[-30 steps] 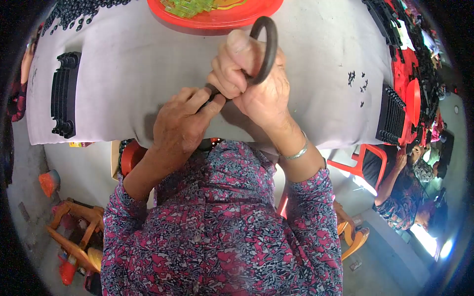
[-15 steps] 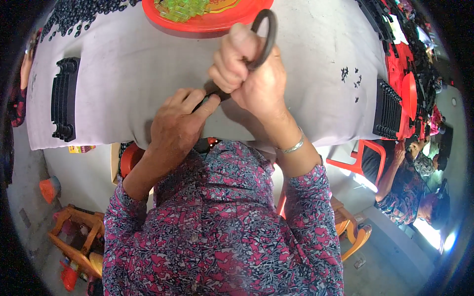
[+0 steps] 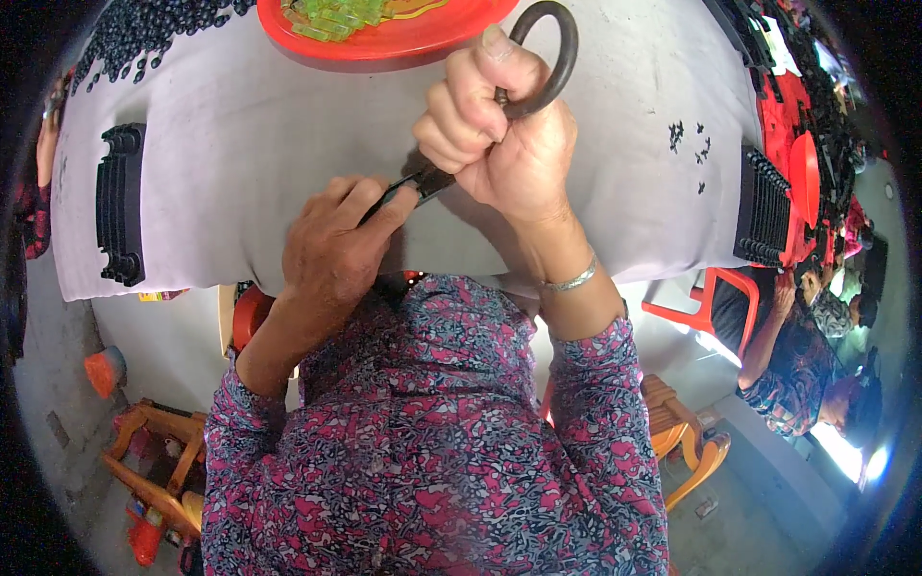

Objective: The person assembles small plastic components by inserting small black clips into a larger black plastic housing with a metal loop tool.

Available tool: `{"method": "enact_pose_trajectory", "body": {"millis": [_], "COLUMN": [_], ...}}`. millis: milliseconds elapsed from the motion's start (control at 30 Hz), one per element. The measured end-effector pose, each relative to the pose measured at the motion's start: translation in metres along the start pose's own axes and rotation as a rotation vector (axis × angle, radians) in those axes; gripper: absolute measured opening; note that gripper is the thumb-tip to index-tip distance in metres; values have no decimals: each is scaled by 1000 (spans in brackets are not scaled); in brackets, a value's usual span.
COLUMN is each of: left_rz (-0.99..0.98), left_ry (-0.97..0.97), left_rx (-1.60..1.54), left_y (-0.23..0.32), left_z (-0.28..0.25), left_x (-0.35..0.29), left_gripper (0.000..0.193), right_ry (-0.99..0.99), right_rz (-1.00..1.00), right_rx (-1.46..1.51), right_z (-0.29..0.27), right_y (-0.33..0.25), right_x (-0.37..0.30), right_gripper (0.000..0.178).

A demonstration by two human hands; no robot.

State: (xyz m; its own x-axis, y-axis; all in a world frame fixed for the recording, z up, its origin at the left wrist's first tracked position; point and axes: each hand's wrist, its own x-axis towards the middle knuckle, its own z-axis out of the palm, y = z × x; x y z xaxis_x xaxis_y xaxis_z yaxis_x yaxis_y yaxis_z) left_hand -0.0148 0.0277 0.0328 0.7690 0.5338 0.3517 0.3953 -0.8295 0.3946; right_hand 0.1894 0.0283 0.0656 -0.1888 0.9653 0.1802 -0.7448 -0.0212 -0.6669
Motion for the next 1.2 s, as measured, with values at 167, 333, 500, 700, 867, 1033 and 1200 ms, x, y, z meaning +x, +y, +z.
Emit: {"method": "enact_pose_trajectory", "body": {"millis": [167, 333, 500, 700, 867, 1033, 1200], "left_rz": [3, 6, 8, -1, 1, -1, -3], "left_ry": [8, -1, -15, -30, -27, -47, -50], "left_rx": [25, 32, 16, 14, 4, 0, -6], "left_y": [0, -1, -1, -2, 0, 0, 0], "left_z": [-1, 0, -2, -1, -2, -3, -3], "left_x": [1, 1, 1, 0, 2, 2, 3], "left_gripper": [32, 32, 33, 34, 33, 32, 32], "right_ry": [1, 144, 50, 18, 91, 33, 71], "right_rz": [-7, -50, -31, 9, -12, -69, -39], "right_rx": [28, 89, 68, 43, 98, 114, 105], "right_z": [-8, 0, -8, -7, -9, -5, -3], "right_y": [4, -2, -2, 6, 6, -4, -1], "right_x": [-2, -5, -3, -2, -8, -9, -7], "right_gripper": [51, 53, 52, 51, 52, 53, 53]}}
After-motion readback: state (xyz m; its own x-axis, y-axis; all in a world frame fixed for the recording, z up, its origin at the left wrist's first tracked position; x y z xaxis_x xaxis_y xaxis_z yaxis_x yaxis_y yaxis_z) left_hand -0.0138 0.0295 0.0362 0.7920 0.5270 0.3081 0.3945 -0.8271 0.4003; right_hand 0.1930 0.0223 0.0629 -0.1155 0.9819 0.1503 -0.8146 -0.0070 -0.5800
